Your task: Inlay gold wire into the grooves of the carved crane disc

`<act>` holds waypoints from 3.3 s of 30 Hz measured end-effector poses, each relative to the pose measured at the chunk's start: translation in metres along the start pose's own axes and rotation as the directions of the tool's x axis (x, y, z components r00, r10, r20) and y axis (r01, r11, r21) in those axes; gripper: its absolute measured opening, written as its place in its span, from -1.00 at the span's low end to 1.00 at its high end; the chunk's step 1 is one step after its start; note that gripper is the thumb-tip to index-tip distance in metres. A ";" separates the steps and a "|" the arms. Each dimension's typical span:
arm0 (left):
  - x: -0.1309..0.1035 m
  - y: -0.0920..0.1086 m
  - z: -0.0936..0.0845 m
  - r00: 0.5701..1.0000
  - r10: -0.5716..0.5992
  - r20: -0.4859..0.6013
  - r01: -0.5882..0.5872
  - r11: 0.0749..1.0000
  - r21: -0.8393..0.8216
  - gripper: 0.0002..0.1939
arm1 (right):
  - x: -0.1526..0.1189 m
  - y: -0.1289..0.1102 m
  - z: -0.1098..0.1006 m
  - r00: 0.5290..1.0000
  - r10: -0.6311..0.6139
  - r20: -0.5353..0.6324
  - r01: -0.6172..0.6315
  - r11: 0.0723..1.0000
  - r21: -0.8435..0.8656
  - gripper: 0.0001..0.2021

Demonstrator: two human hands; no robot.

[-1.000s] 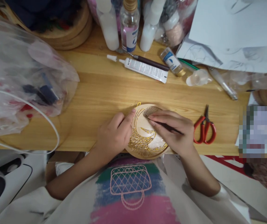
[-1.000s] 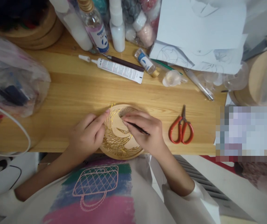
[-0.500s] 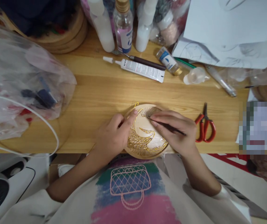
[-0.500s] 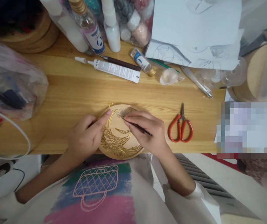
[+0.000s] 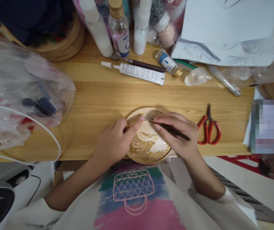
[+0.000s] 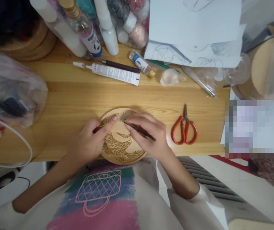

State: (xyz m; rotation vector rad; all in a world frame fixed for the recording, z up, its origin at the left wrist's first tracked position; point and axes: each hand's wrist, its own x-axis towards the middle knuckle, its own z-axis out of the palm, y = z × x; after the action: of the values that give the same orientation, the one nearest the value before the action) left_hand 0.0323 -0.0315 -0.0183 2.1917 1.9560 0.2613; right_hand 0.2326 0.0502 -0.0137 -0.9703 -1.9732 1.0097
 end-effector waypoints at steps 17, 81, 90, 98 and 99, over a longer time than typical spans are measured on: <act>0.003 0.004 0.004 0.994 -0.092 0.051 0.095 0.993 -0.064 -0.71 | -0.005 0.005 -0.012 0.940 -0.230 0.252 0.335 0.760 -0.557 -0.69; 0.021 -0.022 -0.035 0.844 0.453 -0.286 -0.452 0.889 0.075 -0.76 | 0.009 -0.007 -0.016 1.000 -0.027 -0.004 0.026 0.989 -0.148 -0.86; 0.009 -0.009 -0.052 0.853 0.451 -0.263 -0.437 0.892 0.111 -0.79 | 0.007 -0.026 -0.017 0.918 -0.391 0.063 0.387 0.852 -0.351 -0.90; -0.001 0.000 -0.044 0.838 0.405 -0.365 -0.425 0.905 0.030 -0.89 | 0.001 -0.027 -0.009 0.941 -0.329 0.074 0.336 0.891 -0.304 -0.92; -0.001 0.001 -0.043 0.839 0.390 -0.379 -0.415 0.910 0.018 -0.90 | 0.001 -0.028 -0.009 0.946 -0.314 0.076 0.322 0.902 -0.286 -0.92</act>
State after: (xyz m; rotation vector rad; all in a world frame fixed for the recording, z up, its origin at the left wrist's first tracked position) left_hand 0.0219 -0.0317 0.0231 2.6476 1.5770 0.8553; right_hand 0.2314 0.0428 0.0146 -0.7507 -2.2589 0.5579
